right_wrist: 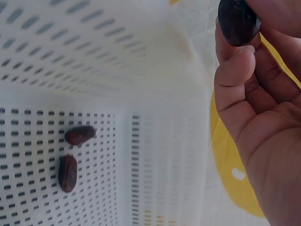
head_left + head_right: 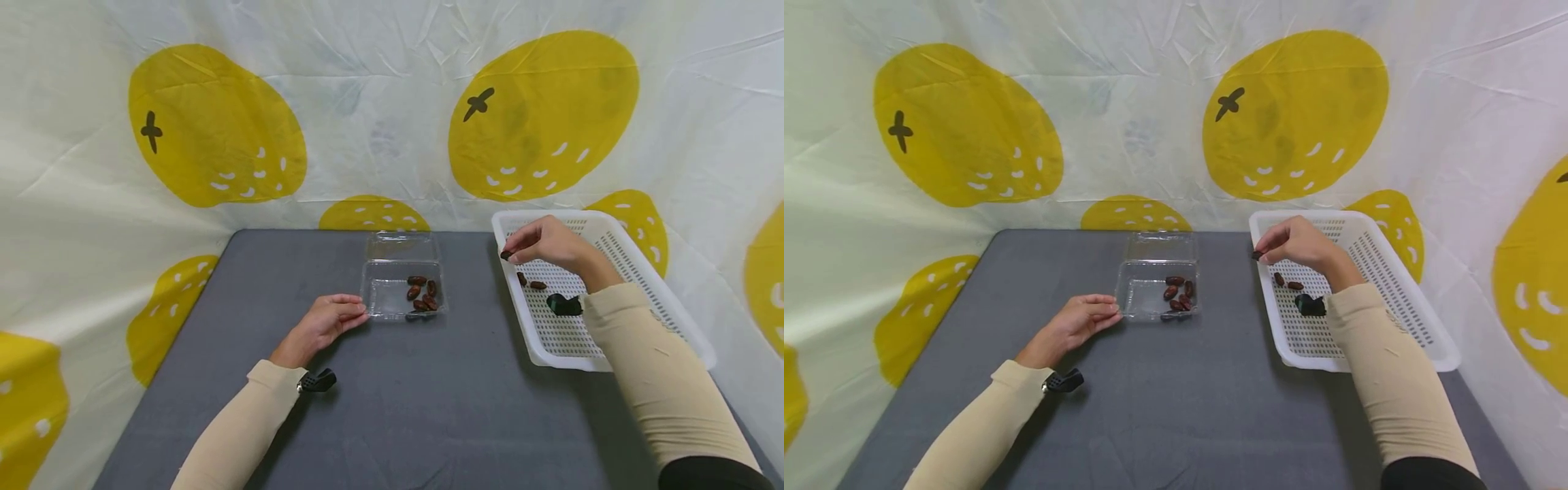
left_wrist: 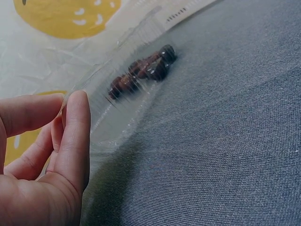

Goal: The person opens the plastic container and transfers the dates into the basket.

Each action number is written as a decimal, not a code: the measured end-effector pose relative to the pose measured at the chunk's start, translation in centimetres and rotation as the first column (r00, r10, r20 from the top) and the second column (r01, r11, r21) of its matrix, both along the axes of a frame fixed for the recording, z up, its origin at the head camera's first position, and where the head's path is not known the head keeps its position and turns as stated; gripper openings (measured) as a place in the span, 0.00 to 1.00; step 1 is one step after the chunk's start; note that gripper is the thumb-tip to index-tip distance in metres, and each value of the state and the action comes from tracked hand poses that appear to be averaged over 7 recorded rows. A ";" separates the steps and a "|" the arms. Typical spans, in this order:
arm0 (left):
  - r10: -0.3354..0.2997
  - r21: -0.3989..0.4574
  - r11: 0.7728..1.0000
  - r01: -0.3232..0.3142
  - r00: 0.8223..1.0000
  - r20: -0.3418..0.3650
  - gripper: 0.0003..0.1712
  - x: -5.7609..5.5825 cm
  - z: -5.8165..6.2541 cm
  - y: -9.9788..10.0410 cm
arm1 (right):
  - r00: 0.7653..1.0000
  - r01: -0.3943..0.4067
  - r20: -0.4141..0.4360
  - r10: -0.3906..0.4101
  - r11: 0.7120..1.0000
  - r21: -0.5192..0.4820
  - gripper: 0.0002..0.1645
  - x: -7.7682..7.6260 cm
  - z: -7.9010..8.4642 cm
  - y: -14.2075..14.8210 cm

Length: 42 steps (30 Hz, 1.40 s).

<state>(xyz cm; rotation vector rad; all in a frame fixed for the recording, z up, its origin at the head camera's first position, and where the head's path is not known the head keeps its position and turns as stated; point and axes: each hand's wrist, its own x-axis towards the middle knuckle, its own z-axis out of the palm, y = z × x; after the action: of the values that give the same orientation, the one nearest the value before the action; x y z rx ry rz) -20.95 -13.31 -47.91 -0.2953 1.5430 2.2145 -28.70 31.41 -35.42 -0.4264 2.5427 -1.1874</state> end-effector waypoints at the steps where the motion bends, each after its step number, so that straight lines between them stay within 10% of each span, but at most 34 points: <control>1: 0.002 -0.002 1.000 -0.002 1.000 0.001 0.27 0.0 0.0 0.0 | 1.000 0.003 0.004 -0.003 1.000 -0.001 0.19 0.0 -0.1 0.2; 19: 0.001 -0.008 1.000 -0.001 1.000 -0.013 0.24 -0.1 0.0 -0.1 | 0.996 0.089 -0.011 -0.088 0.982 0.169 0.21 -0.7 -2.0 4.7; 42: 0.004 -0.018 1.000 -0.004 1.000 -0.029 0.23 0.1 -0.5 -0.1 | 0.976 0.204 0.054 -0.210 0.973 0.105 0.24 -0.5 -6.1 7.7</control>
<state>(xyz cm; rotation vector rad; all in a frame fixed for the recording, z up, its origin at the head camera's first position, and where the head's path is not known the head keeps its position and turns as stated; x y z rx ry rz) -20.80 -13.38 -48.39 -0.2736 1.5797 2.2181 -29.24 39.07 -41.52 -0.0983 2.6251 -1.1174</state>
